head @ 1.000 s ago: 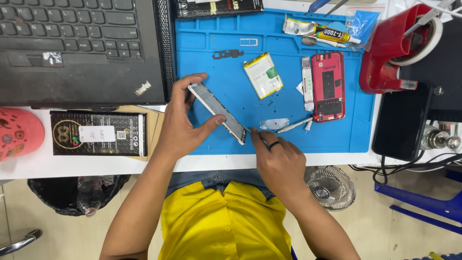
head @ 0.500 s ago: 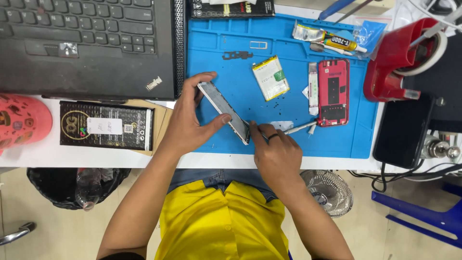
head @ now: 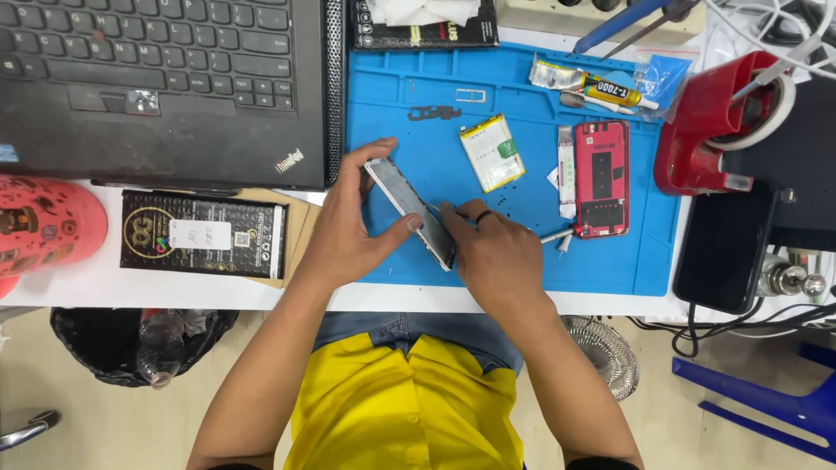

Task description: The person is cleaning a mobile phone frame by scraping off residue and wiping it with a cloth on a repair bench.

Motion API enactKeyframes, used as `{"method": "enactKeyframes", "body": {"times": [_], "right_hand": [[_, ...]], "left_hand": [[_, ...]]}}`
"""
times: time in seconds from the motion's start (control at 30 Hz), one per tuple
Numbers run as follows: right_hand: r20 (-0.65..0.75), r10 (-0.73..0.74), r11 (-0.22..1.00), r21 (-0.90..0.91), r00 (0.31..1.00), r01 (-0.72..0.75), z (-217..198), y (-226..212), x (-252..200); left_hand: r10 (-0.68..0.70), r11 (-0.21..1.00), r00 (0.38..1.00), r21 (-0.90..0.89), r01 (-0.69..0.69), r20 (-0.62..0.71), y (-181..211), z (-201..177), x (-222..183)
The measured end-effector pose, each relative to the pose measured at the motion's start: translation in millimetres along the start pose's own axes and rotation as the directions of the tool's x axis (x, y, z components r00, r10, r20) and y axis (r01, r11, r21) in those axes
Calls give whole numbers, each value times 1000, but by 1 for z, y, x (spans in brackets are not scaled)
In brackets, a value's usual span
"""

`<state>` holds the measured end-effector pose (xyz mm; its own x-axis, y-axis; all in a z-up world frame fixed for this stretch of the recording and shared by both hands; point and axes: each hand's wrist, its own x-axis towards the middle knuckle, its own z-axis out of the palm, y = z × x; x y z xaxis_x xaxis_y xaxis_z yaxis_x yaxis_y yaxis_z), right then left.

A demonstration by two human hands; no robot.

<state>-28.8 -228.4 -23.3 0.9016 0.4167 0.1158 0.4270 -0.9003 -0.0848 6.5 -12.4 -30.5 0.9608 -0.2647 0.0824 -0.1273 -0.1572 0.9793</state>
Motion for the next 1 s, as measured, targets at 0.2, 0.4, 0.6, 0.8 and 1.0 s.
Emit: {"method": "enactKeyframes", "body": {"times": [0.2, 0.4, 0.6, 0.8, 1.0], "right_hand": [[77, 0, 1000, -5, 997, 0, -11, -3, 6], [97, -52, 995, 88, 994, 43, 7, 9, 34], [33, -23, 996, 87, 999, 20, 11, -2, 48], [-15, 45, 996, 77, 999, -44, 16, 6, 31], [59, 123, 981, 146, 991, -131, -17, 3, -13]], "left_hand": [[-32, 999, 999, -34, 33, 17, 5, -2, -2], [-30, 998, 999, -47, 31, 30, 7, -4, -1], [-53, 998, 998, -43, 54, 31, 6, -4, -3], [-58, 998, 998, -20, 59, 29, 6, -4, -4], [-53, 999, 998, -7, 53, 13, 0, -3, -4]]}}
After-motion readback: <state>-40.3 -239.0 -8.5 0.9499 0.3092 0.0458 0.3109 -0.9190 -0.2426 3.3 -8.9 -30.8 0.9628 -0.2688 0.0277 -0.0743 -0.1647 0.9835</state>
